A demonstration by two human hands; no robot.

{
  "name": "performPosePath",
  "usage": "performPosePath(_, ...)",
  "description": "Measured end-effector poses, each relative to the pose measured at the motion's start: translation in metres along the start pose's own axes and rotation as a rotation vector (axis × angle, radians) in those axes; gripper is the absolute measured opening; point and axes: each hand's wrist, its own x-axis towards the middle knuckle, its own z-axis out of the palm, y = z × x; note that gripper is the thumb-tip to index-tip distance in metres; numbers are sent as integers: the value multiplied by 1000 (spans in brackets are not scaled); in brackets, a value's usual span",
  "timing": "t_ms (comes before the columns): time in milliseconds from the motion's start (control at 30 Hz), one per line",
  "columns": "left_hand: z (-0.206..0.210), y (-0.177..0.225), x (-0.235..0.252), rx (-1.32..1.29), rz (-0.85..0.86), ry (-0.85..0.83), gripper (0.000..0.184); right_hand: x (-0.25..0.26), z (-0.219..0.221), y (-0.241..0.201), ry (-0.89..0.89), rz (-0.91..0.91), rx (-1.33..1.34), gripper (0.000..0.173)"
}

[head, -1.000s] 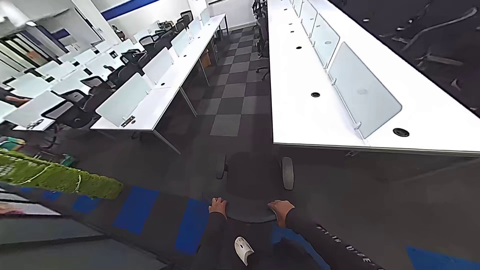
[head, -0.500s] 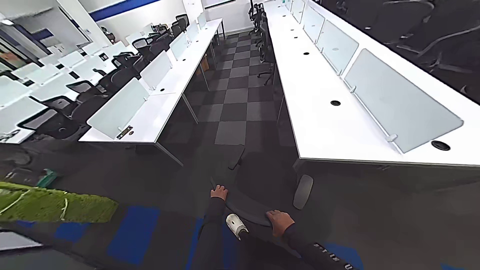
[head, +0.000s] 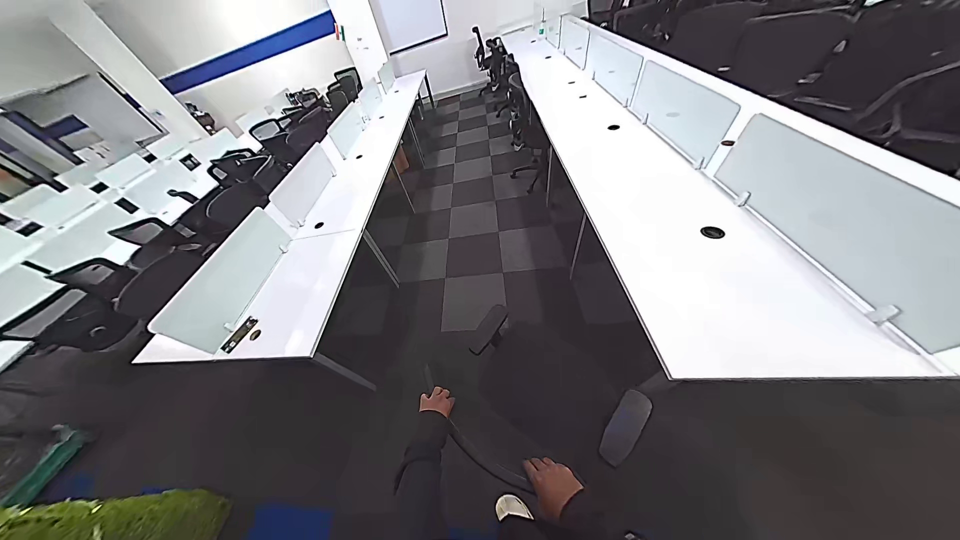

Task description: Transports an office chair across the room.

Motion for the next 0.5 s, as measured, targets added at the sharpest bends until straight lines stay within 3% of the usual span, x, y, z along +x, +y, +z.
performPosePath(200,-50,-63,65,-20,-83,58,43,97,-74,4,65,-58,-29,52)
performPosePath(500,-145,-146,180,-57,-140,134,42,266,-208,13,58,94,-114,59)
